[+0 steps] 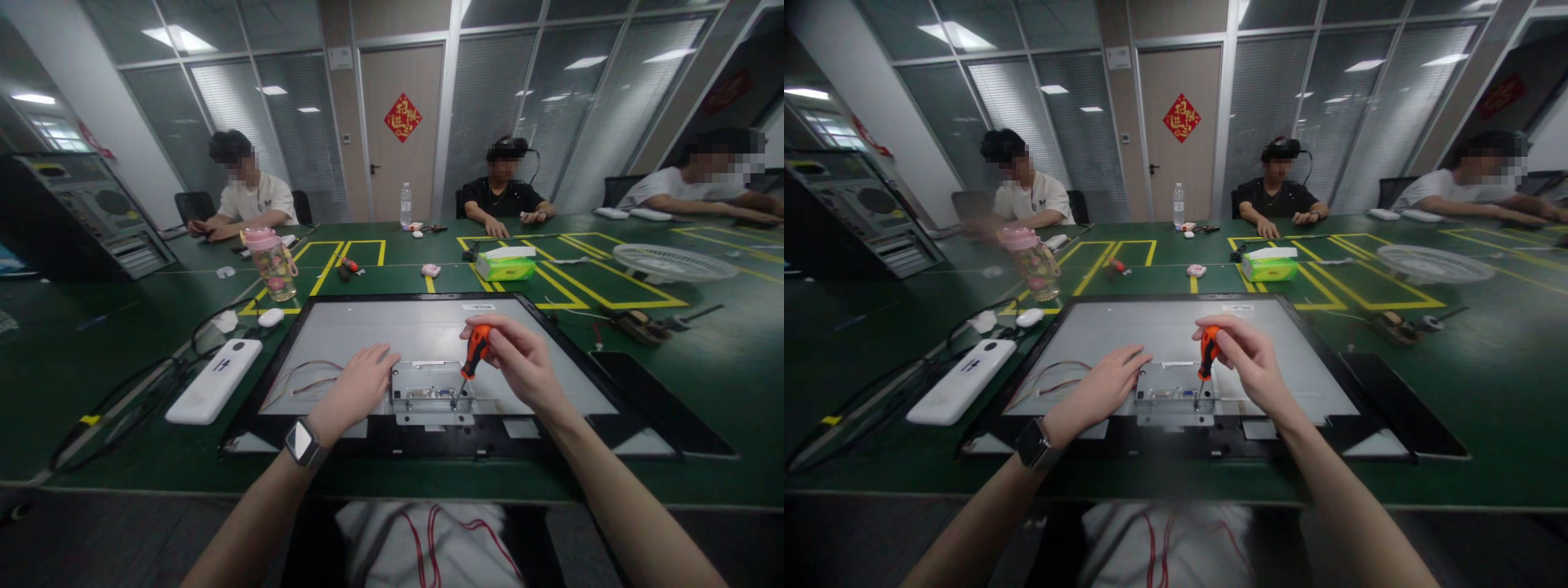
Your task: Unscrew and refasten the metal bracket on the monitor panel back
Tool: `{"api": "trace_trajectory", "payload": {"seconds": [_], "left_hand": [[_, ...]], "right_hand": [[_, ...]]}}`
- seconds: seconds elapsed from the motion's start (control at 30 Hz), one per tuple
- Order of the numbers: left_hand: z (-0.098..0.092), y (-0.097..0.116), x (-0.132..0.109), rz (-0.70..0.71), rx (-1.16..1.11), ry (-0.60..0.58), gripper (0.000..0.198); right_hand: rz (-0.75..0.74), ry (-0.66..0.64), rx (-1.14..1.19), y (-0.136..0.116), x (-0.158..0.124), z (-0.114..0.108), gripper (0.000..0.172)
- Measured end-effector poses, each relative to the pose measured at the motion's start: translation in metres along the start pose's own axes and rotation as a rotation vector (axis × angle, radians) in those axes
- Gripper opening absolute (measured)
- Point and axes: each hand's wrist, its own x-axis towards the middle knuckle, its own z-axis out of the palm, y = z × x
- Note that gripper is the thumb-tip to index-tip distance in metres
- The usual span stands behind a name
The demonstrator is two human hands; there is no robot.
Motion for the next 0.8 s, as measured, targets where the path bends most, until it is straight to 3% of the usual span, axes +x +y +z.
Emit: {"api": "trace_trajectory", "payload": {"seconds": [0.2,0.4,0.63,0.8], "left_hand": [[-0.0016,0.0017,0.0003,-0.004,-0.002,-0.006,0.040],[-0.0014,0.0017,0.0002,0.000,0.016,-0.008,0.040],[-0.0002,0.0006,0.0004,-0.002,0.010,-0.004,0.039],[-0.0019,0.0018,0.0003,-0.006,0.021,-0.009,0.039]], "right_hand": [[-0.131,0.012,-0.053,0.0004,0.0020,0.0005,0.017],[-0.031,0.043,0.001,-0.0001,0.0009,0.0009,0.024],[-0.112,0.073,-0.058,-0.0024,0.0007,0.0024,0.014],[-0.043,0.082,-0.042,-0.0027,-0.0005,0.0021,0.021]]}}
